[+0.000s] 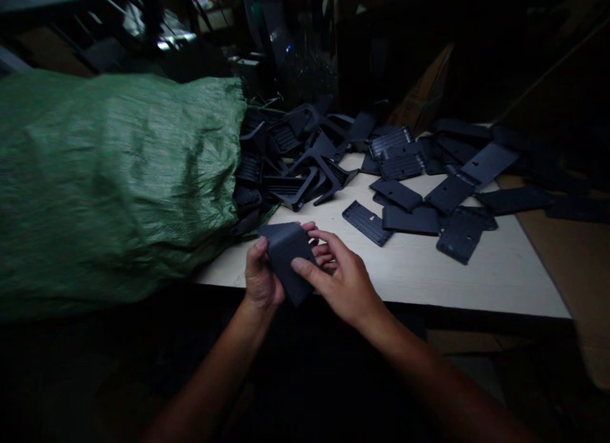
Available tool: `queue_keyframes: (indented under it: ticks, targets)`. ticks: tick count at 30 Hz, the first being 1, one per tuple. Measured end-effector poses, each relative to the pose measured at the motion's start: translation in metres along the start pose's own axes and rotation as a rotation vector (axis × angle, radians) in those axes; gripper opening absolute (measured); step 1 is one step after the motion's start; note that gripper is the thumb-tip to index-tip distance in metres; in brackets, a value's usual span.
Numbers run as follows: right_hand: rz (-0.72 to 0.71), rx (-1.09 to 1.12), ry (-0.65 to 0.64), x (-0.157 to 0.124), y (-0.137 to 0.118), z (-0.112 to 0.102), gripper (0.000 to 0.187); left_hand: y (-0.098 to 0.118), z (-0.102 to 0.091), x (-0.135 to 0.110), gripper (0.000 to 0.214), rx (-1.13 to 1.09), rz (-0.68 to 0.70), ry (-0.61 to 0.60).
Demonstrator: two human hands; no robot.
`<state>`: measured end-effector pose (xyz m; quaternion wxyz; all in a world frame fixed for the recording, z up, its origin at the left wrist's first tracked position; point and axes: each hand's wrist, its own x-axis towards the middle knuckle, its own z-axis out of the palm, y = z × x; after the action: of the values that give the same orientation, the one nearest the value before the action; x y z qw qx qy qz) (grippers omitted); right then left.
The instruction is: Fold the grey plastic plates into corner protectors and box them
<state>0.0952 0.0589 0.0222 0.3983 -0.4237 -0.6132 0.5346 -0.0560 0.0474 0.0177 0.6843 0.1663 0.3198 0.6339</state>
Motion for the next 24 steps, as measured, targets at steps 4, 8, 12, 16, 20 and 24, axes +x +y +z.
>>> queue_keyframes:
  ticks: [4,8,12,16,20,24]
  targets:
    - [0.118,0.237,-0.056,0.016,-0.001,-0.008,0.037,-0.004,0.007,0.001,0.062,-0.012,0.060,-0.109]
    - [0.171,0.416,-0.152,0.015,-0.007,-0.006,0.039,-0.014,0.010,0.000,0.066,0.050,0.052,-0.153]
    - [0.145,0.476,-0.174,0.005,-0.007,-0.004,0.044,-0.008,0.018,0.000,0.065,0.072,-0.034,-0.135]
    - [0.135,0.351,-0.242,-0.003,0.000,-0.007,0.044,0.009,0.029,0.005,0.035,0.050,-0.076,0.175]
    - [0.076,0.261,-0.139,-0.013,0.007,-0.002,0.041,0.011,0.037,0.003,0.016,0.139,0.050,0.238]
    - [-0.008,0.225,-0.033,-0.017,0.003,0.001,0.037,0.005,0.044,-0.004,0.016,0.211,0.113,0.213]
